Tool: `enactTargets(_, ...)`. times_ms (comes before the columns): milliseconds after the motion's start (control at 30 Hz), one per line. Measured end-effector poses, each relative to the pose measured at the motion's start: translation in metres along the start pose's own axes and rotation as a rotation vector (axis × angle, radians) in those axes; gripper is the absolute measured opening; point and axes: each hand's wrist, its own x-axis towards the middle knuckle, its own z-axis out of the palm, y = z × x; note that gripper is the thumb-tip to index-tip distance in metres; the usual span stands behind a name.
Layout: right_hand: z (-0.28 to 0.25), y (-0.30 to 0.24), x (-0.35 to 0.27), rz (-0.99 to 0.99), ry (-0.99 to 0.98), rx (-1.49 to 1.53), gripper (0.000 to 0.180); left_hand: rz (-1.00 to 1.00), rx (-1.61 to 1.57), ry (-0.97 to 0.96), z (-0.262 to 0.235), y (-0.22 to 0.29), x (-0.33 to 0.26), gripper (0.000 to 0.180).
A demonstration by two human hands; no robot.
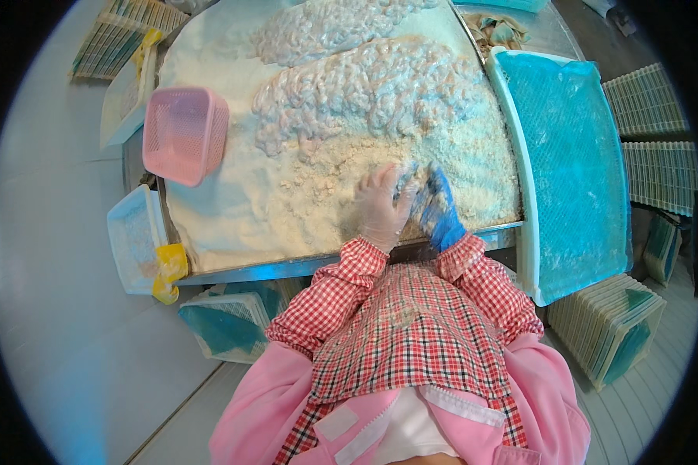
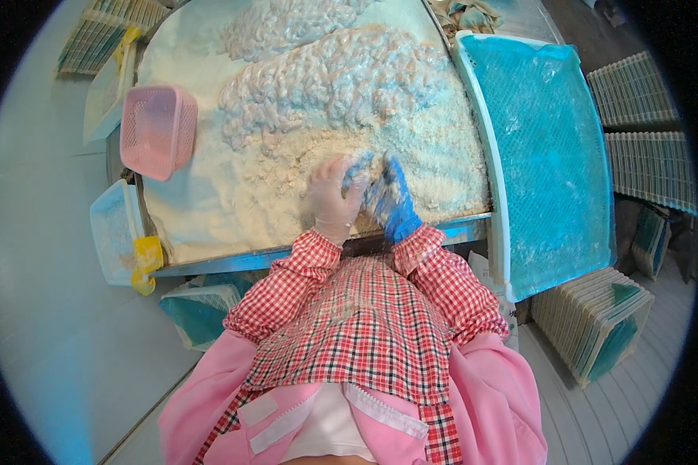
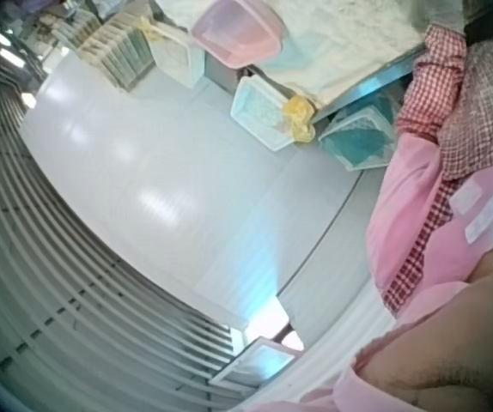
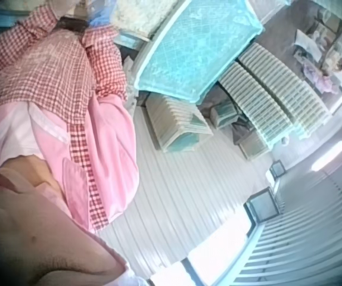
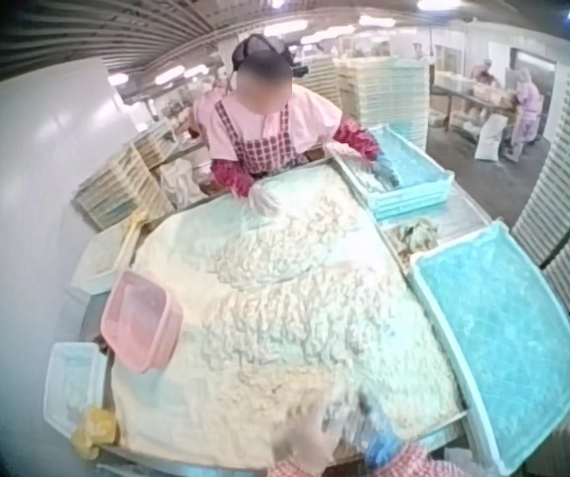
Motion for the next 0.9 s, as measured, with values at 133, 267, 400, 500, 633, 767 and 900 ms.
enactTargets(133, 0.024, 0.059, 0.003, -0.602, 0.088, -0.23, 0.059, 0.173, -0.114, -0.123, 0.026, 0.028, -0.004, 0.049)
enactTargets(267, 0.04, 0.066, 0.018, -0.887, -0.419, 0.801, 0.06, 0.326, -0.168, -0.193, 0.038, 0.025, -0.006, 0.05)
enactTargets(400, -0.021, 0.038, 0.012, -0.412, -0.65, 1.31, 0.056, 0.206, -0.31, -0.109, 0.058, 0.028, 0.01, 0.048)
enactTargets(500, 0.015, 0.036, 0.009, -0.996, -0.279, -0.037, 0.055, 0.279, -0.294, -0.248, 0.059, 0.055, 0.0, 0.05)
enactTargets(633, -0.057, -0.027, -0.032, -0.158, 0.051, -0.524, 0.051, 0.276, 0.188, -0.238, 0.056, 0.015, 0.029, 0.059)
enactTargets(767, 0.03, -0.033, -0.019, -0.048, 0.442, -0.252, 0.034, 0.055, 0.438, -0.335, 0.054, -0.027, 0.015, 0.062)
enactTargets(900, -0.011, -0.036, -0.012, -0.128, 0.323, -0.498, 0.031, -0.189, 0.256, -0.443, 0.045, -0.035, 0.012, 0.051)
